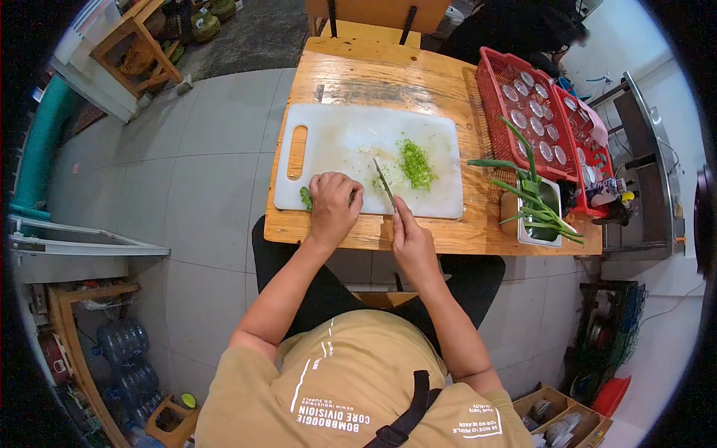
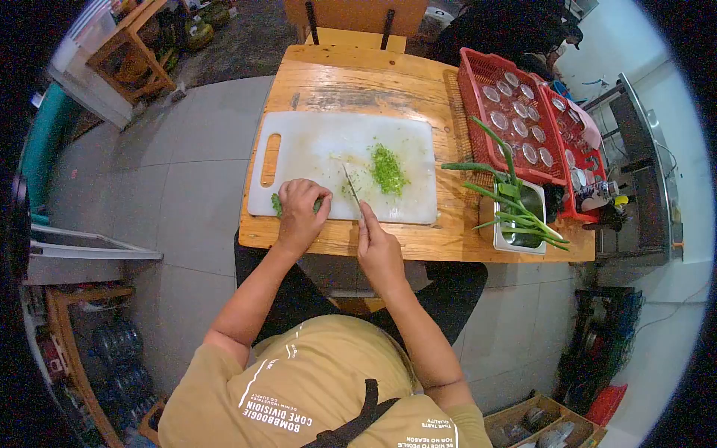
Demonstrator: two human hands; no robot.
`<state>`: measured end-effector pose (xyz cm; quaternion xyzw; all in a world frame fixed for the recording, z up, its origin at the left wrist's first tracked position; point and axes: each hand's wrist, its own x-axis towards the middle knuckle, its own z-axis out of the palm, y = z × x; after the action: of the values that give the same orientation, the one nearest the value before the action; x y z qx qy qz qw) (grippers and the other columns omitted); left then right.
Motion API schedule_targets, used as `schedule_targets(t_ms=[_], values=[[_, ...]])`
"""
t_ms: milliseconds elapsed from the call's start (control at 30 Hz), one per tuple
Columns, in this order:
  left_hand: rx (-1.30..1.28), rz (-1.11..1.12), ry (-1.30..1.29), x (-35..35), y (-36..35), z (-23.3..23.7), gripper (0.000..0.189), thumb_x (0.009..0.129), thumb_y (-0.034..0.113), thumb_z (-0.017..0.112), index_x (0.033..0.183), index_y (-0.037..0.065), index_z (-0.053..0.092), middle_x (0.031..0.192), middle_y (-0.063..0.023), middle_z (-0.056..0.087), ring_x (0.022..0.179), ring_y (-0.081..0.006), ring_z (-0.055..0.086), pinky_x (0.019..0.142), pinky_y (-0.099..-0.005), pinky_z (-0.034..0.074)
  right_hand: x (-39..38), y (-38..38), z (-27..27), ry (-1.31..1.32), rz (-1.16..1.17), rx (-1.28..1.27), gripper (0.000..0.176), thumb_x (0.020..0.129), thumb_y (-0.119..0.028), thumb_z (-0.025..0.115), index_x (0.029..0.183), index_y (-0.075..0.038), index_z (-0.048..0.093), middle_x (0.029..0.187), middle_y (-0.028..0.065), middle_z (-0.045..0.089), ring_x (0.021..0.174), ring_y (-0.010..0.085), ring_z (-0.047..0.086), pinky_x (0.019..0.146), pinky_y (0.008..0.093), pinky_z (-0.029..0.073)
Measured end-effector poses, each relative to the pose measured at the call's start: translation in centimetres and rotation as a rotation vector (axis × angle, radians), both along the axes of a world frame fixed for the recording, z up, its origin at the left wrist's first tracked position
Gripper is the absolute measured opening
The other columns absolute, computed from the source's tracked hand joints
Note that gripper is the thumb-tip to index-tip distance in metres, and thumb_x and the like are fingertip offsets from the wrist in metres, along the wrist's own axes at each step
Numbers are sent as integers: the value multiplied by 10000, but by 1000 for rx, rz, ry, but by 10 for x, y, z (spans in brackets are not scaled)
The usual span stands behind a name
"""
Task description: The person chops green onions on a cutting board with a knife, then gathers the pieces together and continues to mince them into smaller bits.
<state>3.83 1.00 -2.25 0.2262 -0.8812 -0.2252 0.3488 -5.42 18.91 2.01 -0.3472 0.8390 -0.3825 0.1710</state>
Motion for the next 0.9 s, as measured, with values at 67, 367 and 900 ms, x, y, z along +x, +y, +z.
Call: schedule_targets(t_ms=[67, 367, 900], values=[[-6, 1, 13, -1, 0, -1, 67, 907, 122, 778, 940, 101, 724, 980, -50, 643, 1096, -282, 600, 1096, -490, 366, 1, -1, -5, 31, 17, 20, 417, 1141, -236, 558, 1548, -161, 602, 777, 294, 691, 707, 479, 699, 661, 550, 531], [-4, -5, -3, -1, -1, 0, 82, 899, 120, 783, 951, 82, 732, 982, -83, 672, 1091, -308, 615, 1075, -484, 382, 3, -5, -3, 29, 52, 0, 434, 1138, -228, 551, 1566, -167, 576, 807, 293, 708, 728, 485, 703, 670, 566, 534], [-34, 3, 6, -3, 0, 0, 89, 877, 108, 792, 936, 90, 729, 976, -70, 654, 1084, -298, 610, 1062, -487, 394, -5, -1, -10, 56, 26, 5, 425, 1140, -224, 551, 1562, -189, 581, 794, 288, 703, 725, 485, 702, 669, 553, 544]])
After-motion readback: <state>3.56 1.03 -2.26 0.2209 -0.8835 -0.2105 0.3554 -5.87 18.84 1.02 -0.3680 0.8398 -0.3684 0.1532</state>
